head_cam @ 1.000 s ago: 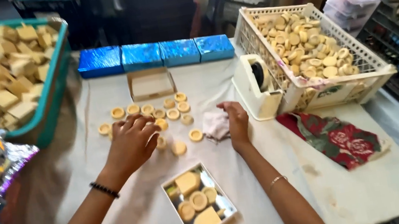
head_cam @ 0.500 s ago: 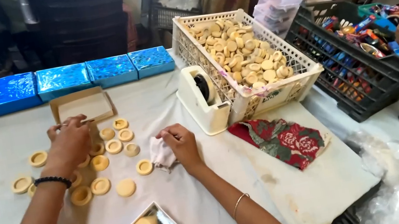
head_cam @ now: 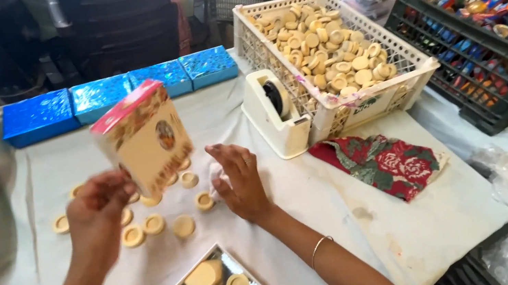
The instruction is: The person polishes small wooden components by hand using a piece of white cloth. The person handles multiple circular and house-shaped wooden blocks, wiping their surfaces before arranging them on the work surface and placing some into a small cardboard box.
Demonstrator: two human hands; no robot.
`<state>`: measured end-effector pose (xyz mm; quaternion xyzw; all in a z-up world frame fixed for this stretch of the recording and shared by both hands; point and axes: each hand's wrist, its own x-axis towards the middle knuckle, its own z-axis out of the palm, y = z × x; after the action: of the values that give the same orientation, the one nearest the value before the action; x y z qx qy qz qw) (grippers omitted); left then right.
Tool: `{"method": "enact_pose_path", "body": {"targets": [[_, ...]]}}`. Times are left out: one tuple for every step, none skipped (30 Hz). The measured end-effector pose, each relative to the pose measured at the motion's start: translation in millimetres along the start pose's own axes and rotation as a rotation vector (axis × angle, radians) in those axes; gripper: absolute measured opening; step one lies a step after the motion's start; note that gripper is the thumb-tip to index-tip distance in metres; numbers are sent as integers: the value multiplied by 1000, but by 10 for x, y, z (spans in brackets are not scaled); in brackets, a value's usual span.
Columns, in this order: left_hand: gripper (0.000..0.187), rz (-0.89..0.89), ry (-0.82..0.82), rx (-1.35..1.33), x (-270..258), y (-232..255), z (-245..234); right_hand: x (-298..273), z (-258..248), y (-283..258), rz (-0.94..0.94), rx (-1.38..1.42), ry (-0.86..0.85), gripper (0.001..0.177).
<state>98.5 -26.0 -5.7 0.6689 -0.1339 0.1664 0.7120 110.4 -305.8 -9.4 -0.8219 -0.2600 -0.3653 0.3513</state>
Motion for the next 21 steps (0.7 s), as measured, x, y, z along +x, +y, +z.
{"method": "enact_pose_path", "body": {"targets": [[28, -4, 6, 9, -175, 18, 14, 4, -4, -25, 1, 11, -3, 40], [30, -144, 24, -265, -347, 49, 13, 14, 6, -61, -121, 106, -15, 47], [32, -282, 45, -541, -521, 81, 14, 21, 14, -97, -243, 201, -27, 57], [32, -285, 49, -526, -684, 8, 7, 9, 46, -53, -238, 215, -21, 57], [44, -352, 25, -637, -848, -70, -1, -7, 82, -5, -306, 247, -27, 60], [56, -427, 2, -748, -1042, -147, -20, -63, 120, 29, -366, 279, -34, 65], [56, -438, 8, -731, -1122, -90, 13, -106, 168, 95, -353, 293, -28, 65], [65, -502, -17, -745, -1213, -37, 48, -171, 216, 158, -275, 275, -91, 57], [74, -567, -41, -759, -1297, 11, 75, -237, 277, 220, -199, 257, -156, 52], [74, -580, -32, -753, -1321, 113, 157, -250, 222, 180, -187, 268, -160, 52], [79, -644, -39, -696, -1340, 216, 231, -256, 175, 134, -299, 169, -205, 53], [84, -693, -42, -637, -1315, 322, 291, -196, 157, 97, -425, 73, -246, 55], [84, -693, -29, -629, -1278, 430, 264, -205, 166, 80, -426, 88, -245, 55], [93, -733, -42, -554, -1226, 527, 252, -197, 168, 83, -404, 117, -335, 54], [102, -772, -54, -479, -1175, 620, 239, -191, 174, 87, -382, 146, -425, 55], [102, -770, -41, -479, -1136, 606, 177, -184, 161, 70, -388, 156, -429, 55], [107, -811, -59, -408, -1096, 587, 115, -177, 152, 58, -332, 166, -525, 49], [113, -857, -74, -334, -1074, 573, 42, -192, 154, 36, -272, 180, -622, 43], [113, -862, -59, -331, -1091, 520, -3, -175, 121, -22, -276, 194, -627, 43], [112, -889, -70, -322, -1087, 475, -56, -138, 95, -77, -281, 238, -637, 46], [111, -917, -81, -313, -1084, 435, -107, -98, 62, -131, -286, 282, -647, 48]]}}
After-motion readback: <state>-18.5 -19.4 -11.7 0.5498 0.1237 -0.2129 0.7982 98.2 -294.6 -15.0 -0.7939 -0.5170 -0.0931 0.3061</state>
